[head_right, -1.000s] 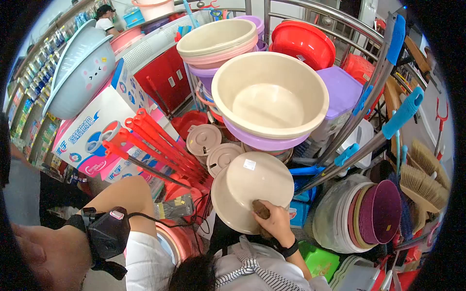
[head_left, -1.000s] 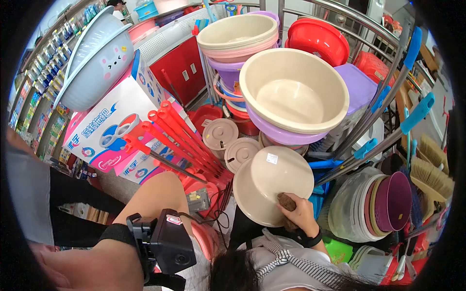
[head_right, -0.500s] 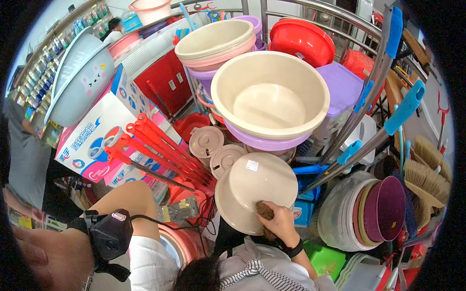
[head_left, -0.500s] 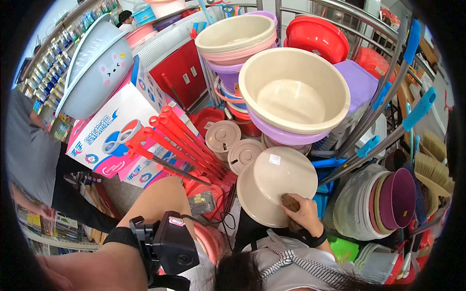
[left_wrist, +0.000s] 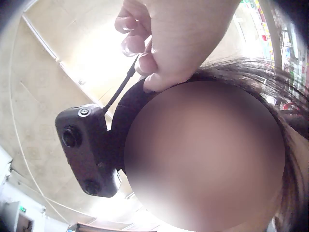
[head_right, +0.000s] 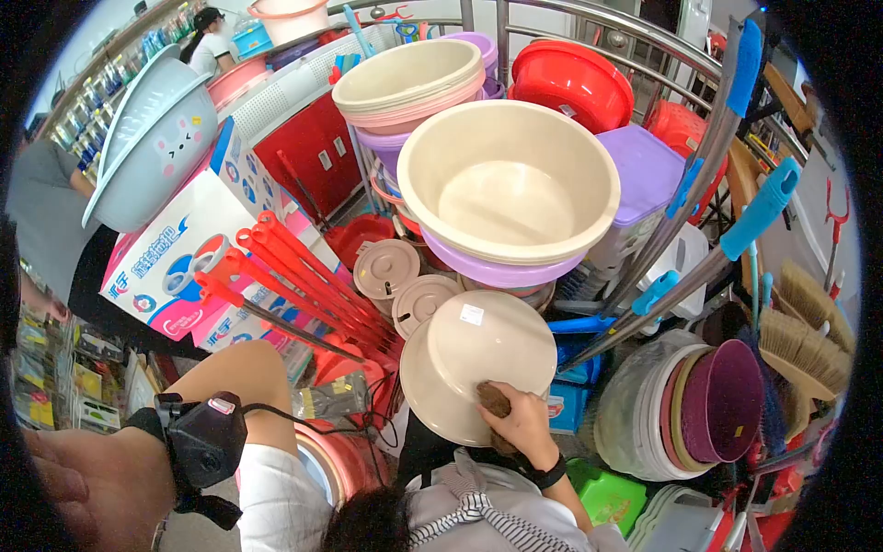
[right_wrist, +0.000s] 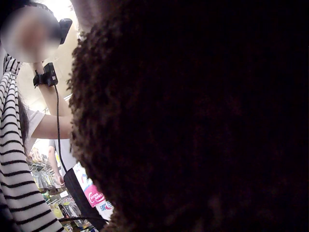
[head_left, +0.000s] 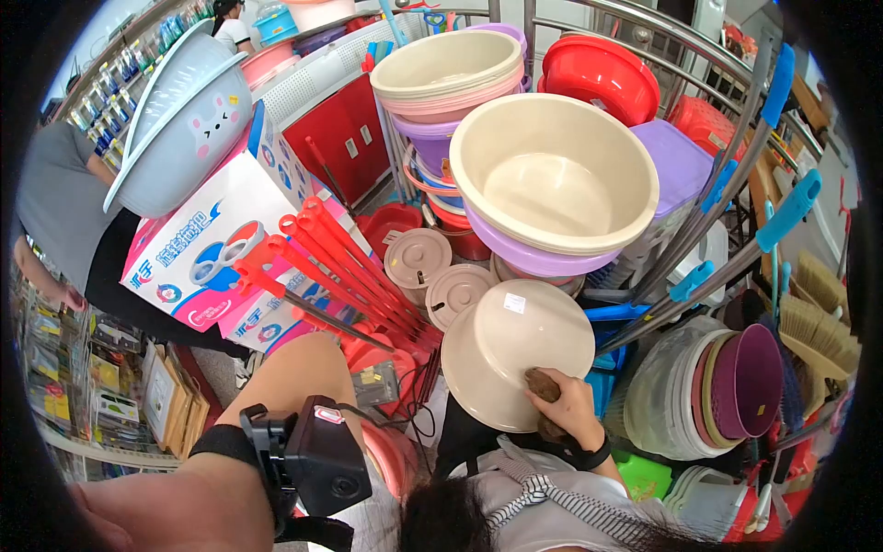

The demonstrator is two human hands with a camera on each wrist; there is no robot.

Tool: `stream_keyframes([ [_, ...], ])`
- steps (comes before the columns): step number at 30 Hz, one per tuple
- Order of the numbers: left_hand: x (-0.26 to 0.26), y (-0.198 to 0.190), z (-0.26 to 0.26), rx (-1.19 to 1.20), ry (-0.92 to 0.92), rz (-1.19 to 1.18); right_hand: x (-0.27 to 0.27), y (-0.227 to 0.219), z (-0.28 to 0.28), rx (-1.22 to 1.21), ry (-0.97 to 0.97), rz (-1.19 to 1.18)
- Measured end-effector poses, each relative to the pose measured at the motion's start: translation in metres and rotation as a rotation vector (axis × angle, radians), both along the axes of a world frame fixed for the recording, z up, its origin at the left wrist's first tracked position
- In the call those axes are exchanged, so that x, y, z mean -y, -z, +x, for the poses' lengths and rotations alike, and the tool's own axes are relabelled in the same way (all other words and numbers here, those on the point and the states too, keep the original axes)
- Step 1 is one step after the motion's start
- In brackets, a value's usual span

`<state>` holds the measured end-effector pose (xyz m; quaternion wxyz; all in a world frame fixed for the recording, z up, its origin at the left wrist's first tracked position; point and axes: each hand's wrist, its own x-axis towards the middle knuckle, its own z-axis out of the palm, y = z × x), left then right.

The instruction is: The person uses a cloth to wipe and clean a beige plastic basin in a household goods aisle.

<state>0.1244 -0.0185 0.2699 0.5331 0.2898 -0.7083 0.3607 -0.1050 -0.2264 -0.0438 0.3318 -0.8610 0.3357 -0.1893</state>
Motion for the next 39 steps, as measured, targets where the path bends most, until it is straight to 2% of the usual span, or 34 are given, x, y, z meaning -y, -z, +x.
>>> stream_keyframes([
  [15, -0.011, 0.004, -0.006, -0.040, -0.034, -0.098, 0.001, -0.001, -0.002, 0.042, -0.019, -0.026],
  [19, 0.000, 0.030, -0.004, -0.208, -0.148, -0.239, 0.000, -0.003, -0.004, 0.041, -0.019, -0.054],
  [22, 0.019, 0.068, -0.005, -0.516, -0.336, -0.280, -0.001, -0.002, -0.005, 0.052, -0.040, -0.087],
  [23, 0.024, 0.083, -0.007, -0.632, -0.389, -0.242, -0.001, -0.002, -0.006, 0.051, -0.050, -0.088],
  [25, 0.030, 0.115, -0.013, -0.972, -0.532, 0.015, -0.004, -0.003, -0.007, 0.066, -0.079, -0.102],
  [29, 0.035, 0.216, -0.029, -1.329, -0.611, 0.536, -0.014, 0.004, -0.004, 0.046, -0.169, -0.074],
  [31, 0.024, 0.271, -0.039, -1.207, -0.901, 0.875, -0.023, 0.006, -0.001, 0.018, -0.244, -0.174],
  [33, 0.012, 0.348, -0.046, -0.949, -1.037, 0.919, -0.031, 0.012, 0.001, 0.031, -0.229, -0.159],
  [34, 0.006, 0.338, -0.062, -1.122, -0.973, 1.137, -0.033, 0.014, 0.003, 0.058, -0.214, -0.173],
  [35, 0.002, 0.333, -0.068, -1.128, -0.977, 1.150, -0.032, 0.016, 0.004, 0.091, -0.200, -0.194],
  [37, -0.003, 0.327, -0.076, -1.242, -0.760, 1.101, -0.027, 0.016, 0.003, 0.056, -0.203, -0.161],
  [39, -0.003, 0.326, -0.078, -1.305, -0.766, 1.080, -0.025, 0.016, 0.001, 0.053, -0.215, -0.076],
])
